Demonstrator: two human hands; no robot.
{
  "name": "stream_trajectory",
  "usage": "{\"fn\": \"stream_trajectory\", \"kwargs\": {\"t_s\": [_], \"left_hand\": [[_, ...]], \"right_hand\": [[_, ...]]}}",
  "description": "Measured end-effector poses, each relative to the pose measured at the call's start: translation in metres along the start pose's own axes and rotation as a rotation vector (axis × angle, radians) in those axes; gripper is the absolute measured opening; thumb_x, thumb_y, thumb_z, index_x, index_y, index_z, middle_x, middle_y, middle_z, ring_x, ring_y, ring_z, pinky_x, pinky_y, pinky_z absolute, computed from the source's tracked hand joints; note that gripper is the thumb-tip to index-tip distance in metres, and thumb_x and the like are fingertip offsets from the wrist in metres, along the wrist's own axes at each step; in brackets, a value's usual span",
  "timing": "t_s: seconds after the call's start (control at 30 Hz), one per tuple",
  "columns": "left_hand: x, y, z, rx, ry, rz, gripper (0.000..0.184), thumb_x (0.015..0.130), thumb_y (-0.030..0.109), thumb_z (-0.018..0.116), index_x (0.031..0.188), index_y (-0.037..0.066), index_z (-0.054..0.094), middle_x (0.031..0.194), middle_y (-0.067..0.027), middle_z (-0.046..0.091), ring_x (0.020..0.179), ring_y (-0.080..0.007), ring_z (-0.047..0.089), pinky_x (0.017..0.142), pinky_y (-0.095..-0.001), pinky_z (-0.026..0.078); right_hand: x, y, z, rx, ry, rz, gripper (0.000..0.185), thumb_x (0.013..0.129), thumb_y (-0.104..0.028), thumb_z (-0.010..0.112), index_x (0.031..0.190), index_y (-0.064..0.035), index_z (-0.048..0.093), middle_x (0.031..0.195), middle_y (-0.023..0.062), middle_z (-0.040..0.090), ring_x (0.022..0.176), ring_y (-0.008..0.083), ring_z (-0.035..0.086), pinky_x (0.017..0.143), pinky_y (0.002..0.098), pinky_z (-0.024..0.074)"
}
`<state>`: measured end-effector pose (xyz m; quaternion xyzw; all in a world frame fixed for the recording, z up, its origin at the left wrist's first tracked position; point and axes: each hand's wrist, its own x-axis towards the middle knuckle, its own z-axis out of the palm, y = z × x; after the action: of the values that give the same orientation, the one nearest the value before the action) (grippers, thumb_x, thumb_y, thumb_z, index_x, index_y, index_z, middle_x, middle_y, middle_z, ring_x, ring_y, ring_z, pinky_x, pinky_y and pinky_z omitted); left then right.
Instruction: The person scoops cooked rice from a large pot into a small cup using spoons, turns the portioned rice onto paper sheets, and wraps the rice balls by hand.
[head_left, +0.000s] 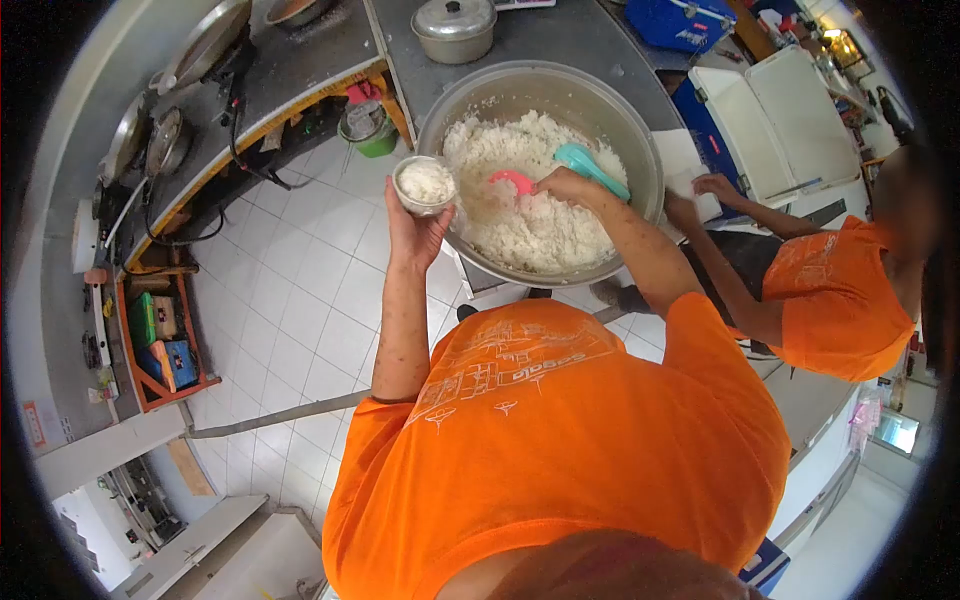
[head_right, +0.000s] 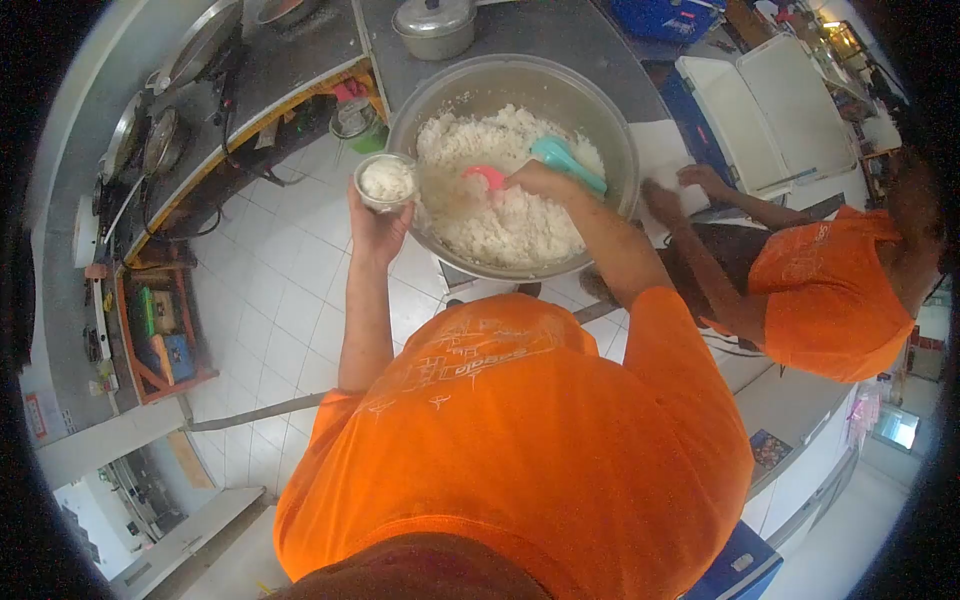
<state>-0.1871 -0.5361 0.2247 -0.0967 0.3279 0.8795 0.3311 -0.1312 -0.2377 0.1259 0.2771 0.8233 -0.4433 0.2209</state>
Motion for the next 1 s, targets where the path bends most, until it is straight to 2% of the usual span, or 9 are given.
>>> {"fn": "stream_trajectory", "kwargs": {"t_s": [0.17, 0.27, 0.33, 0.43, 0.57, 0.7, 0.83, 0.9, 1.0], "left_hand": [[0.021, -0.022, 0.012, 0.208, 0.072, -0.015, 0.058, 0.093, 0.056, 0.038, 0.131, 0.013, 0.042, 0.129, -0.0071, 0.048, 0.116, -0.0207, 0.048, 0.092, -0.0382, 0.045], [0.048, -0.048, 0.027, 0.153, 0.042, -0.06, 0.055, 0.094, 0.056, 0.036, 0.131, 0.016, 0.042, 0.128, -0.0071, 0.047, 0.114, -0.0219, 0.048, 0.091, -0.0377, 0.046], [0.062, -0.059, 0.037, 0.075, 0.025, -0.113, 0.053, 0.094, 0.055, 0.035, 0.13, 0.017, 0.043, 0.127, -0.0071, 0.048, 0.113, -0.0219, 0.049, 0.088, -0.0366, 0.048], [0.075, -0.069, 0.046, -0.052, 0.142, -0.276, 0.05, 0.095, 0.054, 0.033, 0.128, 0.017, 0.044, 0.123, -0.0061, 0.05, 0.108, -0.0205, 0.051, 0.079, -0.0334, 0.052], [0.072, -0.065, 0.032, 0.118, -0.053, -0.255, 0.061, 0.09, 0.062, 0.035, 0.123, 0.014, 0.049, 0.114, -0.0053, 0.056, 0.097, -0.0175, 0.057, 0.072, -0.0299, 0.054], [0.069, -0.065, 0.045, 0.137, -0.137, -0.161, 0.058, 0.091, 0.058, 0.032, 0.121, 0.013, 0.052, 0.108, -0.0054, 0.059, 0.092, -0.0167, 0.059, 0.068, -0.0298, 0.053], [0.063, -0.059, 0.053, 0.45, -0.104, -0.062, 0.052, 0.09, 0.053, 0.033, 0.122, 0.016, 0.051, 0.116, -0.0035, 0.057, 0.103, -0.0179, 0.055, 0.078, -0.0347, 0.048], [0.065, -0.054, 0.045, 0.459, -0.12, -0.074, 0.052, 0.09, 0.052, 0.031, 0.124, 0.017, 0.05, 0.119, -0.0036, 0.056, 0.108, -0.0186, 0.054, 0.085, -0.0392, 0.045], [0.072, -0.051, 0.043, 0.497, -0.213, -0.099, 0.057, 0.089, 0.055, 0.028, 0.127, 0.017, 0.048, 0.122, -0.0033, 0.055, 0.111, -0.0195, 0.052, 0.086, -0.0408, 0.043]], "right_hand": [[-0.033, -0.036, -0.041, 0.157, 0.025, -0.039, 0.035, 0.076, -0.035, 0.071, 0.091, -0.003, 0.069, 0.06, 0.0004, 0.053, 0.051, 0.0127, 0.04, 0.05, 0.0274, 0.0371], [-0.07, -0.061, -0.032, 0.21, 0.27, -0.46, 0.032, 0.079, -0.031, 0.067, 0.099, -0.0061, 0.069, 0.058, 0.0013, 0.055, 0.048, 0.0179, 0.048, 0.048, 0.0315, 0.0411], [-0.106, -0.078, -0.006, -0.461, 0.683, -0.543, 0.027, 0.083, -0.024, 0.059, 0.105, -0.0097, 0.068, 0.068, 0.0073, 0.063, 0.055, 0.0255, 0.059, 0.053, 0.0376, 0.0468], [-0.128, -0.076, 0.014, -0.688, 0.74, -0.586, 0.027, 0.086, -0.018, 0.053, 0.108, -0.0101, 0.066, 0.076, 0.0127, 0.066, 0.065, 0.0317, 0.063, 0.06, 0.0436, 0.0497], [-0.135, -0.069, -0.03, -0.123, 0.794, -0.536, 0.026, 0.089, -0.018, 0.048, 0.102, -0.0035, 0.065, 0.083, 0.0187, 0.065, 0.075, 0.0352, 0.064, 0.067, 0.0402, 0.0497], [-0.131, -0.061, 0.003, 0.177, 0.329, -0.43, 0.026, 0.091, -0.018, 0.046, 0.094, -0.0009, 0.065, 0.078, 0.0184, 0.064, 0.073, 0.0318, 0.062, 0.069, 0.0389, 0.0479], [-0.128, -0.059, 0.016, 0.054, 0.367, -0.507, 0.025, 0.091, -0.015, 0.044, 0.092, -0.0009, 0.064, 0.074, 0.0163, 0.064, 0.066, 0.0289, 0.061, 0.066, 0.0382, 0.0475], [-0.147, -0.074, -0.022, 0.17, 0.052, -0.124, 0.025, 0.091, -0.016, 0.044, 0.09, -0.0004, 0.064, 0.071, 0.0162, 0.062, 0.062, 0.0273, 0.059, 0.063, 0.0383, 0.0468], [-0.144, -0.082, -0.044, 0.322, 0.102, -0.192, 0.026, 0.09, -0.019, 0.046, 0.086, -0.0011, 0.065, 0.07, 0.0171, 0.061, 0.065, 0.0252, 0.06, 0.062, 0.0384, 0.0465]]}}
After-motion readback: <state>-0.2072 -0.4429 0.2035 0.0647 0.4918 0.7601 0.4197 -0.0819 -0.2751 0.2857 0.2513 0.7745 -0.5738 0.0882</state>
